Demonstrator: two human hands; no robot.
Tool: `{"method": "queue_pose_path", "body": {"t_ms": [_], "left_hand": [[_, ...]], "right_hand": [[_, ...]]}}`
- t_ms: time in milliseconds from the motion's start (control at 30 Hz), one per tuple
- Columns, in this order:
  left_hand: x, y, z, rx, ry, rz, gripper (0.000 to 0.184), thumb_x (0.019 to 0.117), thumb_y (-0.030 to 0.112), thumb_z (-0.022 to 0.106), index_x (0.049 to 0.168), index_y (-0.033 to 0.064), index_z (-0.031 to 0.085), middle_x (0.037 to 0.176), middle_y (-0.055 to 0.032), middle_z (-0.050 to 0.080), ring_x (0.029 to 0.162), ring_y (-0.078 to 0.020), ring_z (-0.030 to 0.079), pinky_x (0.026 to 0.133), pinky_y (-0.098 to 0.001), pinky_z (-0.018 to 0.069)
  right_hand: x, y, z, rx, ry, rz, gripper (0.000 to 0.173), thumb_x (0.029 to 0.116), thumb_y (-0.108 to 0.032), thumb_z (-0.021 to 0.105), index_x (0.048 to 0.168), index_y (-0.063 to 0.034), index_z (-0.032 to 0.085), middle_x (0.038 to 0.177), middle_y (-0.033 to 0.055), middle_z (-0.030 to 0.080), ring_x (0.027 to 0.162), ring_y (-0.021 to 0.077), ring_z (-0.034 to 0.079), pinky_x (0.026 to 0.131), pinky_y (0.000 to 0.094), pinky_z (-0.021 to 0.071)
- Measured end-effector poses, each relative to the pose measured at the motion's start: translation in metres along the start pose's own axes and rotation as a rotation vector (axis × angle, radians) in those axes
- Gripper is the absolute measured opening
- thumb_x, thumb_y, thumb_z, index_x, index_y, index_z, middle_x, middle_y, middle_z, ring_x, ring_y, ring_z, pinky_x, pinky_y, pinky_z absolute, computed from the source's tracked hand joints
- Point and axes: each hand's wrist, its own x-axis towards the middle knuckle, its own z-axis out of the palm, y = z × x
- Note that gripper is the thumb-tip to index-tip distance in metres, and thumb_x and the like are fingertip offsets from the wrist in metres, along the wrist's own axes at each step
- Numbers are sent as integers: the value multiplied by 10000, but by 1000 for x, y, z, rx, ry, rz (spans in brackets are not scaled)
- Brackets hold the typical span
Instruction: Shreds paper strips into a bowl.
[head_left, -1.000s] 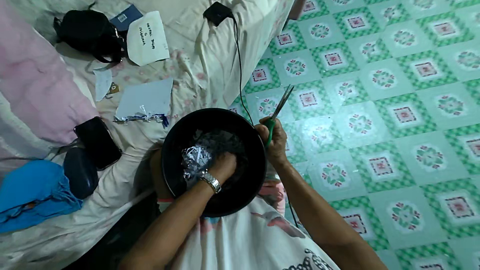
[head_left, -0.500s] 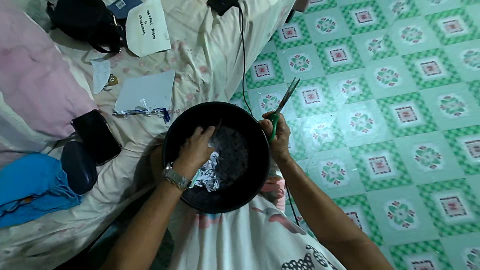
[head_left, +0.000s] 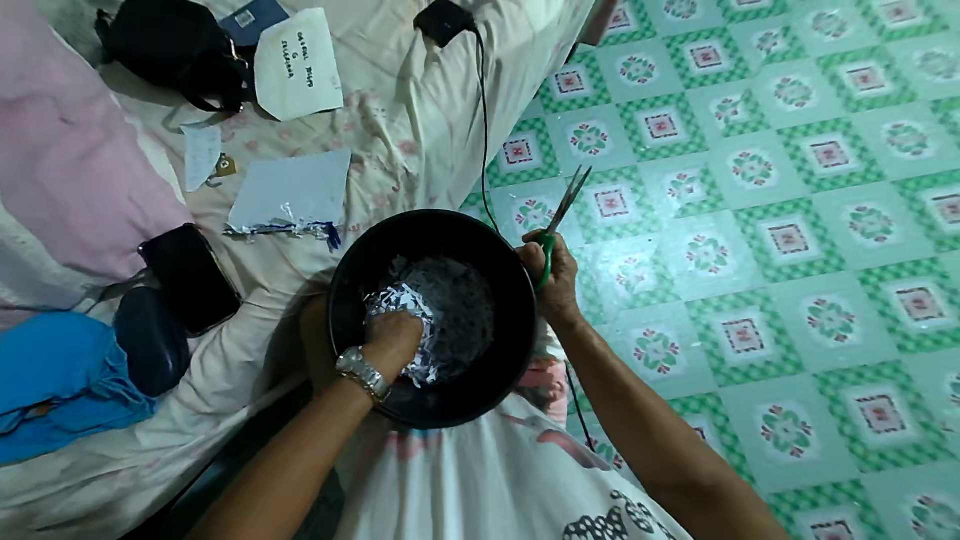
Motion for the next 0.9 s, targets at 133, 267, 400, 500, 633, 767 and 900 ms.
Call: {"method": "queue_pose_path", "body": {"t_ms": [133,267,400,500,633,767,900], "left_hand": [[1,-18,-11,-178,62,107,254,1035,166,577,1075,-42,718,1116,-254,680,1108,-426,632,947,-626,464],[-11,-30,-22,-475,184,232,243,1029,172,630,1005,-54,715,940,-202,678,882,-303,635,848,-505,495],[-25,-36,-22,-725,262,252,189,997,145,675,989,-43,699,851,-91,637,730,-120,547,721,-313,484],[-23,-41,-14,-932,318,391,116,953,44,672,842,10,670,662,60,552,558,31,477,560,-144,423],[-26,-40,-10,-1025,288,558,115,920,7,645,815,50,665,636,130,554,542,74,490,545,-111,429],[-29,-41,-5,-1010,244,654,116,894,38,642,791,88,662,629,163,542,540,95,482,530,-99,410],[-34,-44,-3,-1026,207,720,130,873,38,648,770,116,660,619,178,535,536,102,474,522,-98,398]], "right_hand": [[-6,-21,-13,85,-2,176,198,1058,-220,471,1105,-54,568,750,-119,595,617,-46,560,602,162,510],[-24,-63,-37,65,-69,334,235,1043,-305,491,1093,-89,568,680,-88,606,549,17,579,536,198,520],[-55,-107,-51,-1,-344,471,307,988,-306,548,1122,-31,575,717,-100,650,599,2,623,586,190,549],[-70,-128,-46,-55,-600,576,483,953,-472,597,1142,-29,568,766,-95,641,636,-24,612,595,167,525],[-63,-140,-28,-104,-817,707,505,953,-456,605,1161,1,557,773,-33,629,645,32,618,615,213,532],[-59,-143,-14,-125,-812,709,474,966,-447,602,1153,-15,553,751,-43,618,632,32,627,613,205,540],[-58,-143,-5,-141,-802,705,448,970,-449,591,1126,-31,553,718,-61,604,607,16,608,602,194,524]]}}
